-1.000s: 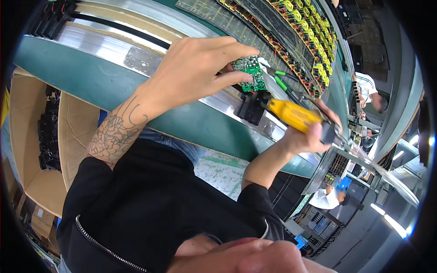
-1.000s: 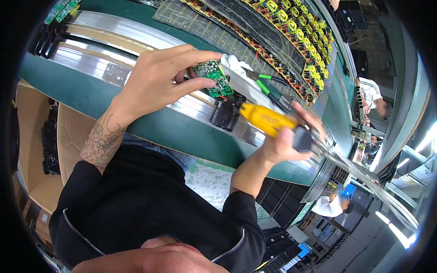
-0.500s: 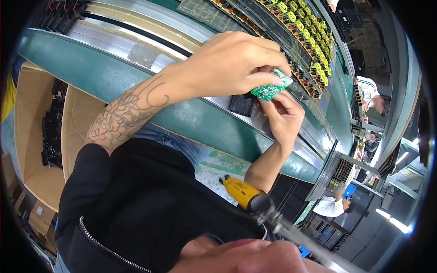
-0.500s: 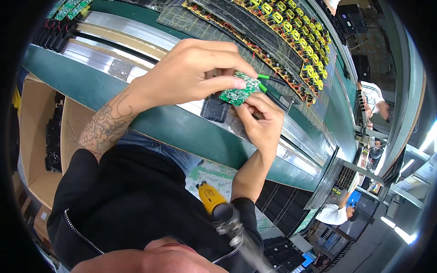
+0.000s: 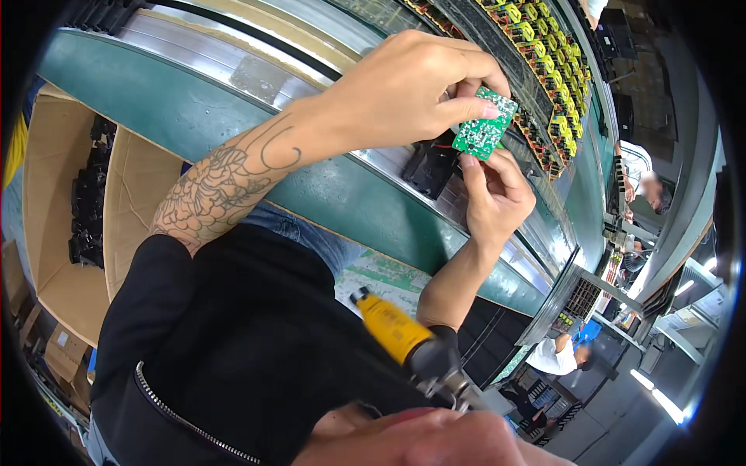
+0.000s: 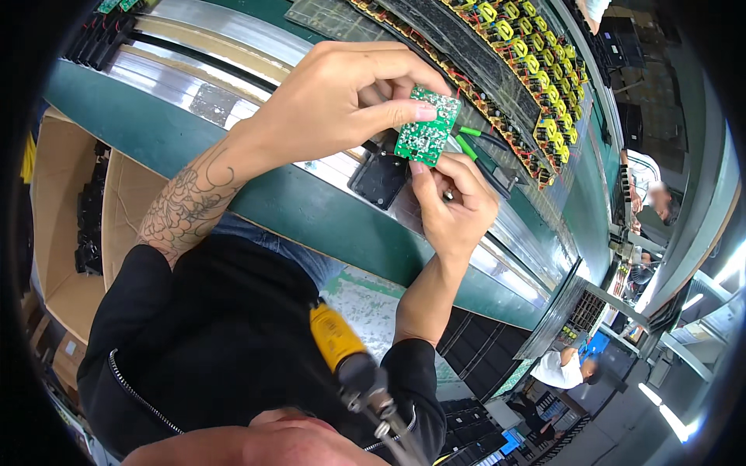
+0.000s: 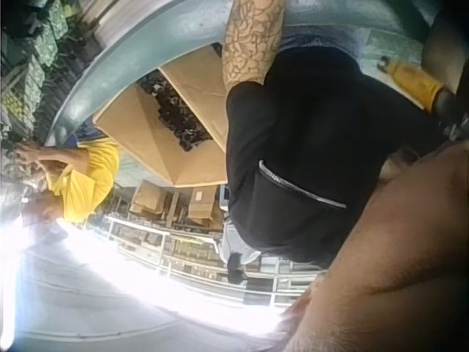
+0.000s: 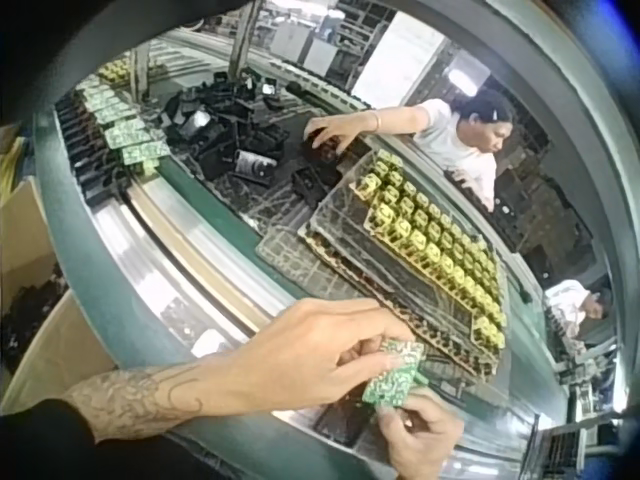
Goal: The person is assembling electronic components onto circuit boards and into plastic housings at a factory workstation.
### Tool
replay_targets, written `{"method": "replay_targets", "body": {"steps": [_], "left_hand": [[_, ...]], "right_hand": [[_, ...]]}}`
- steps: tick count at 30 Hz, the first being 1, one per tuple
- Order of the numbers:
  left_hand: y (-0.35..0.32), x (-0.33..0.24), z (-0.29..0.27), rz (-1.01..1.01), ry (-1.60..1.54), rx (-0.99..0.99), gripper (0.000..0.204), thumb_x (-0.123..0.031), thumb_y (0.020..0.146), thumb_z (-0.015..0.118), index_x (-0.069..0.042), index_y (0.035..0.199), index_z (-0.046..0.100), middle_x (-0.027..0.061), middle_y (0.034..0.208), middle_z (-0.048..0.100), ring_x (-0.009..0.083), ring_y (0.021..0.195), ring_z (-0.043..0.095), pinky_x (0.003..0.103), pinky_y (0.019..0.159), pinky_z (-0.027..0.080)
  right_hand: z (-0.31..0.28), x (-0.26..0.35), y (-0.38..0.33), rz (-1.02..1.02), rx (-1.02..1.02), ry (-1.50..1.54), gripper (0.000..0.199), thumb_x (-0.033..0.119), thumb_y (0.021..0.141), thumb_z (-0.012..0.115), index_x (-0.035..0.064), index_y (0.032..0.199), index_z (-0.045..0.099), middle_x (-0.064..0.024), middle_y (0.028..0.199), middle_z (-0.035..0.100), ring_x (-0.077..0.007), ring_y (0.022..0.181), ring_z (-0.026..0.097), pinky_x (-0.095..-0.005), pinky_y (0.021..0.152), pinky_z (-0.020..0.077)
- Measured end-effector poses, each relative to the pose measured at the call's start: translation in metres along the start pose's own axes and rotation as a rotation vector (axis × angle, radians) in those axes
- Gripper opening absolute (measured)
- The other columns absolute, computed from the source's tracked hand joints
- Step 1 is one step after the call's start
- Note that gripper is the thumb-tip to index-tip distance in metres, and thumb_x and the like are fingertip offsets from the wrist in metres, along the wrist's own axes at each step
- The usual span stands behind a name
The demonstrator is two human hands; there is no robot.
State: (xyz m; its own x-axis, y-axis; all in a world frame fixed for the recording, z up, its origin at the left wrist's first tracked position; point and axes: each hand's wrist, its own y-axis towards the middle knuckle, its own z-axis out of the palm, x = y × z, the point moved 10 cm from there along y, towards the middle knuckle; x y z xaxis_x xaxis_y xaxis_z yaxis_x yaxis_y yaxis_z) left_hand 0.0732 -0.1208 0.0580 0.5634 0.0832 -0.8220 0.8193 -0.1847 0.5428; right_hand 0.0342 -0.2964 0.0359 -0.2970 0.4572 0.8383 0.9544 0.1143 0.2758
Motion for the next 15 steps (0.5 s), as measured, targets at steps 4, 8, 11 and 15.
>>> {"method": "replay_targets", "body": {"steps": [4,8,11,15], "left_hand": [[-0.003,0.000,-0.003,0.033,0.067,-0.049,0.017,-0.004,0.083,0.074,-0.002,0.099,0.072,0.0031,0.073,0.061,0.0082,0.056,0.049,0.021,0.049,0.041],[-0.003,-0.003,-0.005,0.048,0.050,-0.050,0.017,-0.004,0.083,0.074,-0.002,0.099,0.072,0.0034,0.073,0.062,0.0079,0.056,0.051,0.020,0.049,0.042],[-0.004,-0.004,-0.004,0.057,0.059,-0.049,0.017,-0.004,0.083,0.074,-0.002,0.100,0.072,0.0037,0.073,0.062,0.0079,0.057,0.051,0.020,0.049,0.042],[-0.005,-0.005,-0.003,0.070,0.092,-0.047,0.017,-0.005,0.084,0.074,-0.002,0.100,0.072,0.0043,0.074,0.063,0.0081,0.057,0.052,0.020,0.049,0.043]], "right_hand": [[0.000,0.001,0.000,-0.107,-0.063,-0.093,0.014,-0.008,0.077,0.073,-0.0041,0.090,0.072,-0.0043,0.080,0.066,-0.0081,0.059,0.045,-0.0192,0.053,0.0357],[-0.001,0.009,-0.001,-0.151,-0.043,-0.127,0.016,-0.008,0.077,0.073,-0.0038,0.092,0.073,-0.0044,0.080,0.066,-0.0082,0.059,0.046,-0.0191,0.053,0.0361],[-0.001,0.009,-0.001,-0.178,-0.036,-0.143,0.017,-0.008,0.077,0.073,-0.0036,0.093,0.074,-0.0045,0.081,0.067,-0.0083,0.059,0.046,-0.0190,0.053,0.0363],[0.000,0.010,-0.001,-0.213,-0.032,-0.174,0.018,-0.007,0.077,0.073,-0.0032,0.094,0.074,-0.0046,0.081,0.067,-0.0085,0.059,0.047,-0.0190,0.053,0.0366]]}}
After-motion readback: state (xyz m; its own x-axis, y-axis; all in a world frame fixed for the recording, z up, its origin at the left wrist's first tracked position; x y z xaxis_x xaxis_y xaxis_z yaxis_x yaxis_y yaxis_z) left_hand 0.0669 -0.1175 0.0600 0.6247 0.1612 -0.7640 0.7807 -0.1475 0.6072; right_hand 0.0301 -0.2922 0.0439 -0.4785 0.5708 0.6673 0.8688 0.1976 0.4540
